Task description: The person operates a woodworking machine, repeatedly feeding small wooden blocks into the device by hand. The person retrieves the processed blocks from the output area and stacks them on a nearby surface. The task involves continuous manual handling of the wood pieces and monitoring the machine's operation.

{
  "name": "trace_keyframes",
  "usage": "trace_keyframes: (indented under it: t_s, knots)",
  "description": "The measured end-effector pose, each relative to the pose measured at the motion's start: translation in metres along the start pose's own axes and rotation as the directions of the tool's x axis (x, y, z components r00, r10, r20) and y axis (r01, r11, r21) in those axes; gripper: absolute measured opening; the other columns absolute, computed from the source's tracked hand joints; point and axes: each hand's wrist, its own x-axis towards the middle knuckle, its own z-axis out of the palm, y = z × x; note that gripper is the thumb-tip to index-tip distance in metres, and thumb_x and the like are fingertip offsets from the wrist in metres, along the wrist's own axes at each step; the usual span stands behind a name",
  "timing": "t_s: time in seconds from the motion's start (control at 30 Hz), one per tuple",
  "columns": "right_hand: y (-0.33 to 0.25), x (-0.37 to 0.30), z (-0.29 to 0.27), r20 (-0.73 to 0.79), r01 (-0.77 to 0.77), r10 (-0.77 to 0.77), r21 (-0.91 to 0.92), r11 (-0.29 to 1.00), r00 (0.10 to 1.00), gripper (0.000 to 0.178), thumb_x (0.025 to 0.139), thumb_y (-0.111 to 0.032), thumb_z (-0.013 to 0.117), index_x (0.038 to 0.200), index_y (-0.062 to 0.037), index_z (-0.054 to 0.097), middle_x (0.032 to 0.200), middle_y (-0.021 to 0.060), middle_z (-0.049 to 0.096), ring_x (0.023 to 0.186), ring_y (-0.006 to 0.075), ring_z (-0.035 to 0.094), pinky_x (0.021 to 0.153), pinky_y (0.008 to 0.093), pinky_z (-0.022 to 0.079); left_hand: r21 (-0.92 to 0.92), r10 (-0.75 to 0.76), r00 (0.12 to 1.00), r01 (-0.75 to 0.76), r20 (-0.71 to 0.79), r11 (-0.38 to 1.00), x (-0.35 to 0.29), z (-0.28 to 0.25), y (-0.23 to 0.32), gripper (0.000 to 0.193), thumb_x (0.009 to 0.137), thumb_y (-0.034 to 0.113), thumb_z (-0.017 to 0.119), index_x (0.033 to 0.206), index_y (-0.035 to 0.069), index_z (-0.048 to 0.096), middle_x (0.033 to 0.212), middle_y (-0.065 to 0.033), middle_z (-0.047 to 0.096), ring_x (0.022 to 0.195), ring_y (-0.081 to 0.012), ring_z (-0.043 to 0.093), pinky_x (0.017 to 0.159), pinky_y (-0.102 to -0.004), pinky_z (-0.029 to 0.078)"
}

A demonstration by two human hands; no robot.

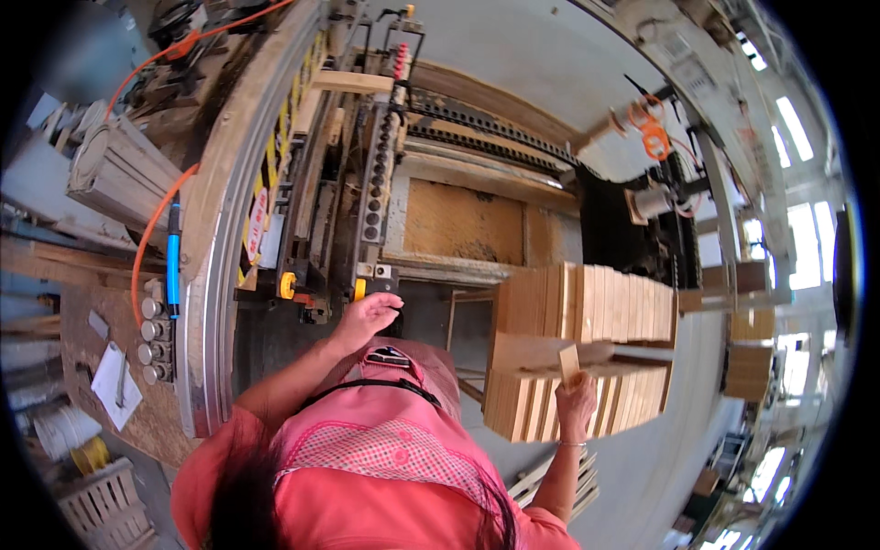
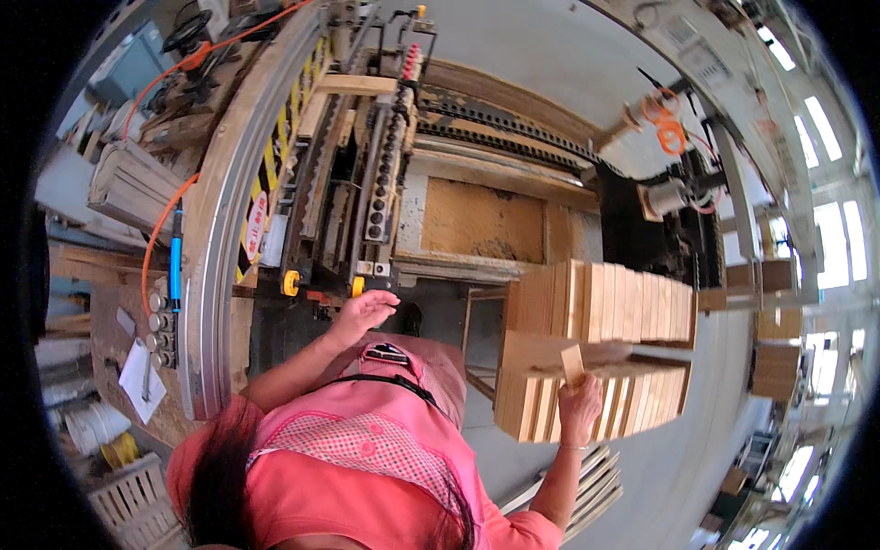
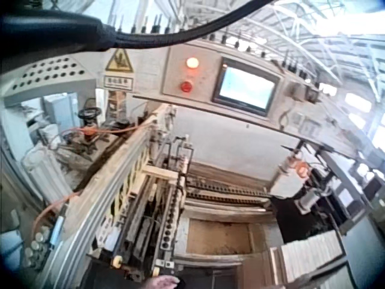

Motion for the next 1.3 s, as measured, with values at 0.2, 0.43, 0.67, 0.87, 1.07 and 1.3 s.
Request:
trace_keyframes:
  t_s: [0.2,0.43,0.67,0.87,1.07,1.3]
  knots:
    - [-0.157,0.155,-0.013,-0.076,0.582,-0.587,0.282,0.763,0.806,0.033,0.069,-0.014,0.069,0.098,-0.0045,0.054,0.086,0.0125,0.056,0.085,0.0323,0.055,0.071,0.0412,0.047,0.112,0.208,0.952,-0.186,-0.224,0.976,0.021,0.016,0.035,0.021,0.087,0.007,0.057,0.106,-0.001,0.059,0.100,-0.0062,0.064,0.087,-0.0123,0.061,0.079,-0.0247,0.048]
    - [-0.357,0.303,0.018,-0.307,0.905,-0.866,0.295,0.308,0.395,0.036,0.065,-0.015,0.071,0.095,-0.0039,0.054,0.085,0.0120,0.056,0.080,0.0300,0.055,0.069,0.0393,0.048,0.562,0.523,0.698,-0.205,-0.489,0.801,0.047,0.008,0.064,0.019,0.084,0.001,0.056,0.102,0.002,0.062,0.098,-0.0087,0.065,0.077,-0.0112,0.060,0.068,-0.0248,0.048]
    - [-0.445,0.260,0.020,-0.381,0.866,-0.924,0.474,-0.157,0.041,0.027,0.063,-0.012,0.071,0.086,-0.0045,0.060,0.071,0.0098,0.057,0.064,0.0240,0.058,0.056,0.0338,0.050,-0.115,0.143,0.713,-0.300,-0.686,0.947,0.065,-0.002,0.068,0.039,0.092,0.016,0.054,0.128,0.002,0.045,0.113,-0.0050,0.058,0.095,-0.0122,0.057,0.078,-0.0250,0.047]
    - [-0.438,0.220,0.021,-0.265,0.748,-0.959,0.615,-0.249,-0.100,0.042,0.060,-0.024,0.079,0.092,-0.0031,0.059,0.084,0.0121,0.058,0.076,0.0271,0.060,0.063,0.0358,0.051,-0.258,0.073,0.606,-0.442,-0.792,0.859,0.097,-0.004,0.064,0.034,0.092,0.022,0.055,0.117,-0.002,0.053,0.107,-0.0056,0.059,0.091,-0.0110,0.058,0.071,-0.0245,0.048]
    - [-0.494,0.323,0.046,-0.246,0.863,-0.958,0.506,0.005,0.150,0.044,0.065,-0.024,0.078,0.099,-0.0029,0.061,0.089,0.0105,0.061,0.081,0.0289,0.060,0.066,0.0350,0.052,0.070,0.238,0.517,-0.323,-0.823,0.944,0.094,-0.002,0.054,0.022,0.088,0.014,0.057,0.102,-0.002,0.062,0.085,-0.0009,0.063,0.071,-0.0050,0.055,0.062,-0.0217,0.045]
    - [-0.577,0.408,0.074,-0.188,0.931,-0.927,0.239,0.277,0.324,0.048,0.065,-0.035,0.077,0.098,-0.0032,0.062,0.106,0.0134,0.056,0.102,0.0306,0.052,0.082,0.0388,0.049,0.508,0.518,0.522,-0.176,-0.678,0.843,0.091,-0.003,0.052,0.019,0.082,0.007,0.060,0.099,-0.002,0.061,0.086,-0.0071,0.064,0.078,-0.0149,0.061,0.071,-0.0292,0.048]
